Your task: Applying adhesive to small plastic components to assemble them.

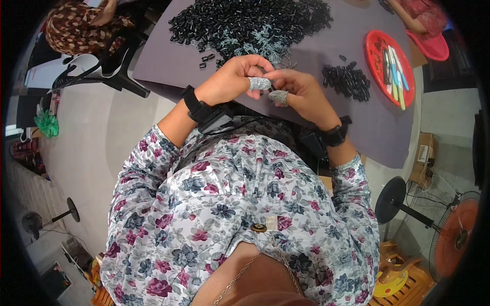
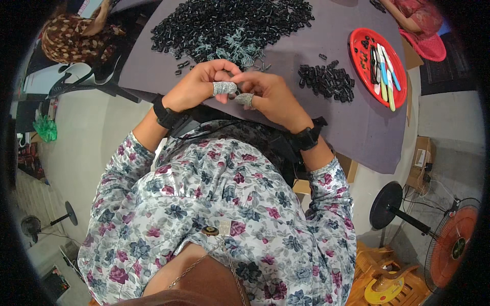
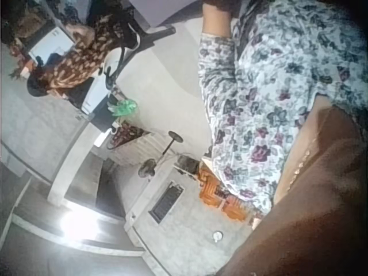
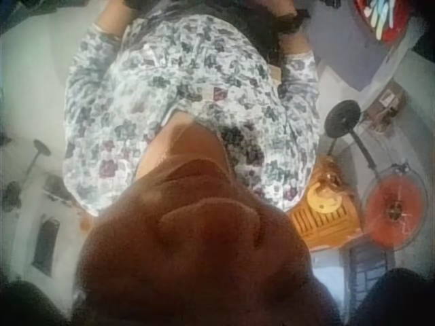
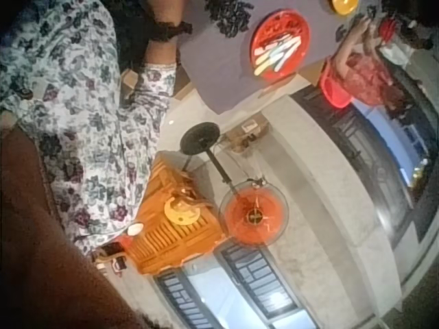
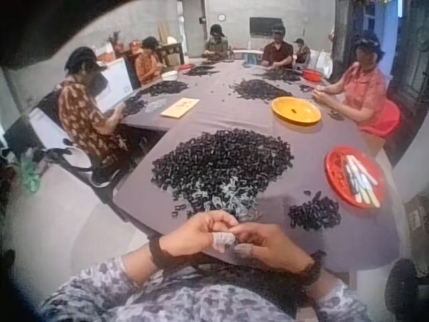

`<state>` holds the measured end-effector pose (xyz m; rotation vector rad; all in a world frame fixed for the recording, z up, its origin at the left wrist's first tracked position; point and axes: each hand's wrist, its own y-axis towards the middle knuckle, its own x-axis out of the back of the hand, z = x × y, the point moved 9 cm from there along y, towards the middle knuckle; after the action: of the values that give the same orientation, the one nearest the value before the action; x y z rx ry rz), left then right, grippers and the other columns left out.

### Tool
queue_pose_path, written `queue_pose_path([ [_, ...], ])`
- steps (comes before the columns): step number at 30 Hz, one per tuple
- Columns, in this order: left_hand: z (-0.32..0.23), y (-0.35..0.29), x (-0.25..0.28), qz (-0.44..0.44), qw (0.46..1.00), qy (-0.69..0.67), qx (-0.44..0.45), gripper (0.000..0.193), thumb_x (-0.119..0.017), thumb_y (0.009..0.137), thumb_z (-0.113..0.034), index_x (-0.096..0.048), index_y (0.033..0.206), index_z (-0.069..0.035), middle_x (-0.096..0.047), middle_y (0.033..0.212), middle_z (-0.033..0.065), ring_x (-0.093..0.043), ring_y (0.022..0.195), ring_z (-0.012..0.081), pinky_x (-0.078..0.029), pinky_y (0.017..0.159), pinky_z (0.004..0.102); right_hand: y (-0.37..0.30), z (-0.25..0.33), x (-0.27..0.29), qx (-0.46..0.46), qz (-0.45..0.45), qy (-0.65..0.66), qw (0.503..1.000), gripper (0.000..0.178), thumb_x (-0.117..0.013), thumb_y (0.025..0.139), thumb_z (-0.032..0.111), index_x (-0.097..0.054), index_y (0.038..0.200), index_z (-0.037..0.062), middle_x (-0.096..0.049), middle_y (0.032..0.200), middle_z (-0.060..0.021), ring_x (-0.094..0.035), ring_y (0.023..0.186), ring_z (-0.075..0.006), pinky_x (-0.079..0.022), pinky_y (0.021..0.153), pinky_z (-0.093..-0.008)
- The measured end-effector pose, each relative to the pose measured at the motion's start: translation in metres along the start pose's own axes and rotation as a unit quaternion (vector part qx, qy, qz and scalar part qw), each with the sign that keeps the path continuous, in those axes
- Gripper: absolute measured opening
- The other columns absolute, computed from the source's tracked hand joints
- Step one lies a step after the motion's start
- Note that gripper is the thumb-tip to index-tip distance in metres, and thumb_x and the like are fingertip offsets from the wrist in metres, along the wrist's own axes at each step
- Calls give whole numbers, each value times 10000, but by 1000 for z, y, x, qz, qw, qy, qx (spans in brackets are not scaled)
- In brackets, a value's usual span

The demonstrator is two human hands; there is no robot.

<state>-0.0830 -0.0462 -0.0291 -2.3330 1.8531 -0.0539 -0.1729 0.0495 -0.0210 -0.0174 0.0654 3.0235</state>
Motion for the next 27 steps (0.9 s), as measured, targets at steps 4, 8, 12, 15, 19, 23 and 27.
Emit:
queue_pose_path([
  [4,0,-1,-1,6,1000,-14,6,313,-584,959,3,-572,1271,-17,-723,931,29,-669,728,70,-545,683,200,-1,-4,-3,-1,-1,-3,1000,337,-621,838,-70,-666,1157,28,-644,833,0,-617,765,-71,-528,684,-248],
  [8,7,1,-1,-6,999,-50,19,321,-577,949,14,-578,1268,-15,-721,936,26,-663,729,68,-537,681,204,-3,8,-2,57,-41,-178,982,338,-666,808,-41,-649,1130,60,-639,844,-35,-631,736,-132,-536,679,-293],
  [12,10,2,-3,-7,999,-28,23,328,-580,932,30,-593,1256,-16,-706,926,6,-639,742,57,-523,688,199,-7,33,-12,147,-70,-398,903,373,-735,760,36,-607,1109,70,-633,916,-95,-666,777,-258,-544,668,-375],
  [15,7,1,-6,-3,1000,-7,16,341,-593,918,37,-599,1255,-18,-695,915,-9,-625,765,50,-507,690,197,-9,34,-22,160,-53,-496,852,380,-756,738,94,-578,1071,56,-616,928,-109,-666,807,-316,-540,665,-425],
  [19,5,-1,-10,13,1000,14,-2,367,-612,901,44,-599,1262,-18,-692,911,-15,-621,797,47,-492,697,198,-11,29,-28,148,-61,-527,835,338,-748,741,119,-547,1001,39,-590,907,-111,-654,815,-324,-537,671,-442],
  [23,4,-3,-11,3,1000,-8,3,391,-612,887,67,-597,1270,-12,-693,910,-16,-628,811,50,-494,717,204,-12,26,-31,140,-72,-523,838,311,-726,756,104,-523,983,41,-580,924,-125,-644,848,-334,-534,707,-445],
  [27,8,-4,-13,3,1000,-6,3,408,-598,886,90,-587,1283,-4,-693,900,-13,-638,822,55,-498,739,209,-12,15,-31,122,-47,-506,852,299,-706,769,86,-511,989,31,-579,941,-139,-636,868,-355,-528,735,-455],
])
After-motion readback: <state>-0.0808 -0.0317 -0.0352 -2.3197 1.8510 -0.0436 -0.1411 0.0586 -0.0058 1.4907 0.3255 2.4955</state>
